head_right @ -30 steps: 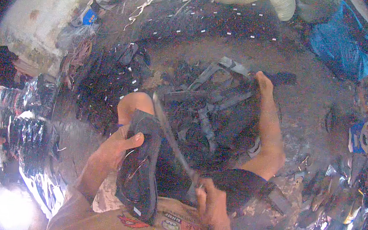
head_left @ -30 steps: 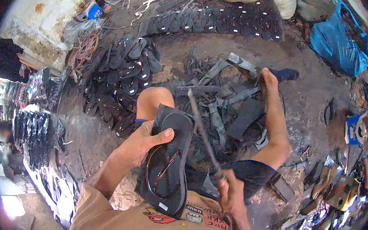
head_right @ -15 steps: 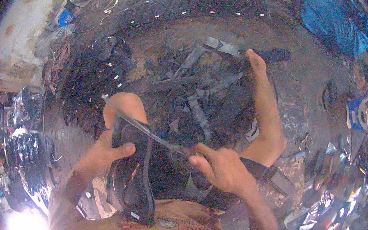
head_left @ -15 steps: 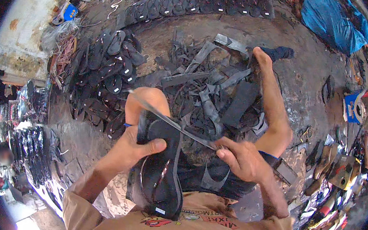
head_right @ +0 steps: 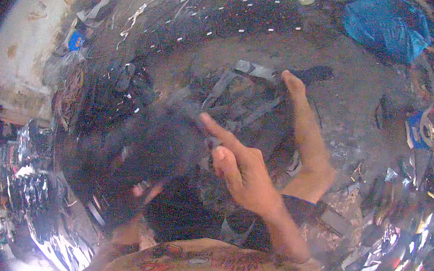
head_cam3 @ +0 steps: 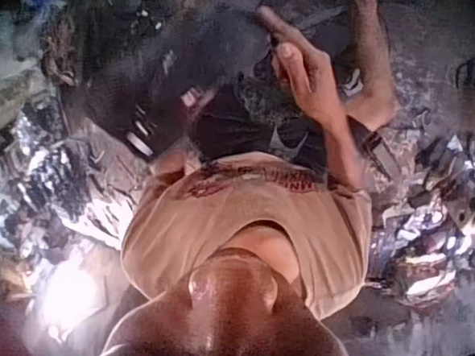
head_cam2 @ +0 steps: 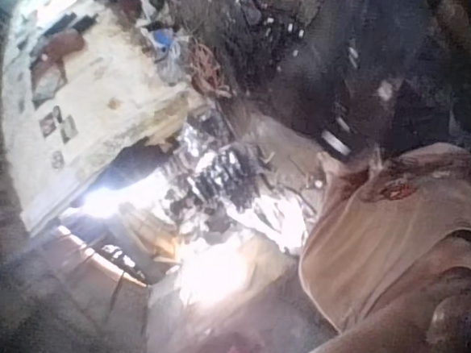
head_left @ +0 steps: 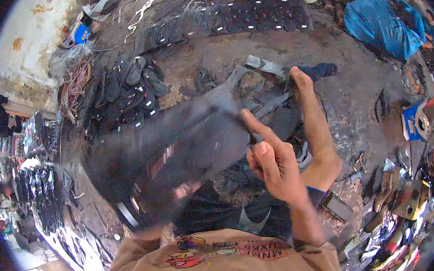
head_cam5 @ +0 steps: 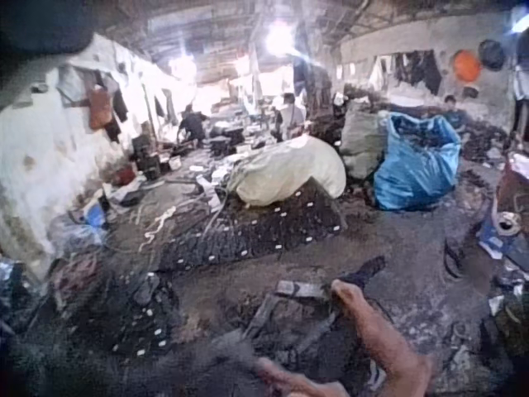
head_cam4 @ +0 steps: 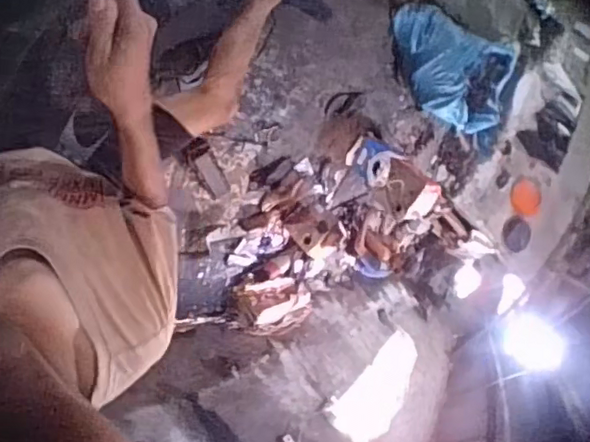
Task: The person sits on the floor and uses a knife to cut strips from black rubber pieces. They repeatedly pick up a piece, slice off a strip, and place the piece back down, continuing this process with multiple items.
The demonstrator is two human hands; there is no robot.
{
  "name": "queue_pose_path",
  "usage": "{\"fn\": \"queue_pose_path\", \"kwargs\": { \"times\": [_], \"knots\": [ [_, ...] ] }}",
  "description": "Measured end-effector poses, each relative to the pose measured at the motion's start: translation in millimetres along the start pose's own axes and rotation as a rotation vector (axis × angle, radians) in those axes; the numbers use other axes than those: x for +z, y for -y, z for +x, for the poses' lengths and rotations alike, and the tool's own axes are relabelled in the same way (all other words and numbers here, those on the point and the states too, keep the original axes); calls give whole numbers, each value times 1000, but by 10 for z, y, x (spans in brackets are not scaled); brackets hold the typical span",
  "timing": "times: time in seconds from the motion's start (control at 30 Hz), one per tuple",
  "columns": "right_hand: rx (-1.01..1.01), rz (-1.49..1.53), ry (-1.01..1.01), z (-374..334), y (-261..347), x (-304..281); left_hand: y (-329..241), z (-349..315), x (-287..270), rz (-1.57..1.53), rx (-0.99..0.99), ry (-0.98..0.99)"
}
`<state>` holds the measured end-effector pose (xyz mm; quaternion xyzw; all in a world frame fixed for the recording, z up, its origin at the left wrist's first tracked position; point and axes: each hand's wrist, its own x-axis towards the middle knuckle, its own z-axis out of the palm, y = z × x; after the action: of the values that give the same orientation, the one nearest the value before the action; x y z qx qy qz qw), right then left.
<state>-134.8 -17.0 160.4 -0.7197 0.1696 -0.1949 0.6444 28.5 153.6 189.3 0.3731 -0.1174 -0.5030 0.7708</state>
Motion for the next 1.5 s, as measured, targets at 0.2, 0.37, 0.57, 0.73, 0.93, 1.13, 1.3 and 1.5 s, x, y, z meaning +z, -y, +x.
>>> {"fn": "queue_pose_path", "kwargs": {
  "times": [0.2,0.37,0.57,0.73,0.93,1.13,1.3,1.5],
  "knots": [
    [-11,55,-435,149,-330,271,507,901,495,-64,163,-431],
    [152,-368,-426,-682,-840,561,502,978,273,-201,83,-319],
    [308,-585,-381,-1358,-792,544,427,518,63,-129,-40,-330],
    [314,-568,-317,-1091,-435,233,685,326,-90,-27,-110,-264],
    [303,-553,-88,-820,-278,140,700,206,-145,46,-68,-235],
    [386,-298,-115,-964,-522,763,695,123,-84,319,74,-365],
    [462,-280,-109,-1165,-692,829,847,309,-202,514,200,-613],
    [552,-302,-30,-1555,-689,648,941,199,-436,556,71,-589]
  ]
}}
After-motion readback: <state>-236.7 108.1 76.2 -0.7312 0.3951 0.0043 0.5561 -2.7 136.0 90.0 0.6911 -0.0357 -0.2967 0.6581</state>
